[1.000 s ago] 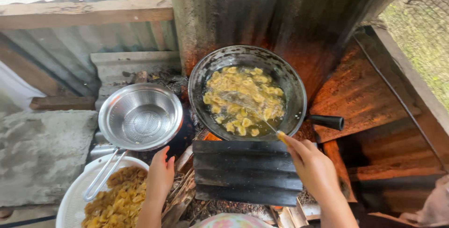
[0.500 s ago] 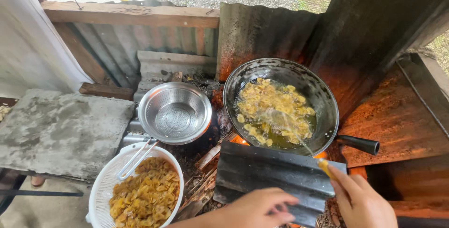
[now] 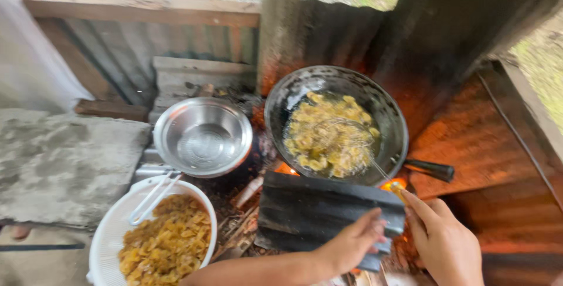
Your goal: The person is frying chips in a wok over an open wood fire. They use a skimmer to stir the chips in the oil and eventually scoop them out into a metal colander held over a bowl.
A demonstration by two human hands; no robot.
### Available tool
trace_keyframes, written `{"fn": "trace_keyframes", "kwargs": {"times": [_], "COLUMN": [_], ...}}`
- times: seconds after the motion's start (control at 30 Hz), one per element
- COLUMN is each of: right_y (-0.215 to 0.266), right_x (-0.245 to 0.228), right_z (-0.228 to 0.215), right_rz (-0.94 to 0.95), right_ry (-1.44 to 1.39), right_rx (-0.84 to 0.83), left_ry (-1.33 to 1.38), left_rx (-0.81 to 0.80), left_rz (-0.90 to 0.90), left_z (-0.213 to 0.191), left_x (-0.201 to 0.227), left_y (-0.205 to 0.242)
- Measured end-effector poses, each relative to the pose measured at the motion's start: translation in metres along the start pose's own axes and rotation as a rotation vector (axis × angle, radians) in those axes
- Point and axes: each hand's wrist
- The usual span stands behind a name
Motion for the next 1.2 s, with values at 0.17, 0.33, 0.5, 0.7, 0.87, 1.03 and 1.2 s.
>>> {"fn": "trace_keyframes", "kwargs": {"times": [0.17, 0.33, 0.5, 0.7, 0.87, 1.03, 1.2], "right_y": [-0.003, 0.015, 0.008, -0.016, -0.043, -0.038, -0.070], "right_x": [-0.011, -0.007, -0.008, 0.030, 0.024, 0.005, -0.009], "right_z": [0.028, -0.001, 0.021, 0.036, 0.085, 0.084, 0.089], "right_rz": [-0.053, 0.124, 0.141, 0.255, 0.346, 0.232, 0.231], "right_ry": [-0.247, -0.144, -0.195, -0.317, -0.295, -0.412, -0.395], "right_rx": [0.075, -0.005, 0.003, 0.157, 0.185, 0.059, 0.099], "left_ry": [0.090, 0.188, 0.171, 0.099, 0.123, 0.106, 0.226], "left_rx": [0.053, 0.134, 0.083, 0.078, 0.140, 0.223, 0.251], "left_rz": [0.085, 0.019, 0.096, 0.133, 0.152, 0.182, 0.204], "left_z": [0.024, 0.028, 0.034, 0.038, 0.046, 0.031, 0.021], "left_x": [0.021, 0.026, 0.022, 0.024, 0.032, 0.038, 0.036], "left_y": [0.004, 0.008, 0.008, 0.003, 0.000, 0.011, 0.002]}}
Point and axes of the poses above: each hand's wrist, its own y-axis away from the middle knuckle, its own z-axis out of the palm, x = y × z, and after that the axes turned 15 degrees about x, right-handed
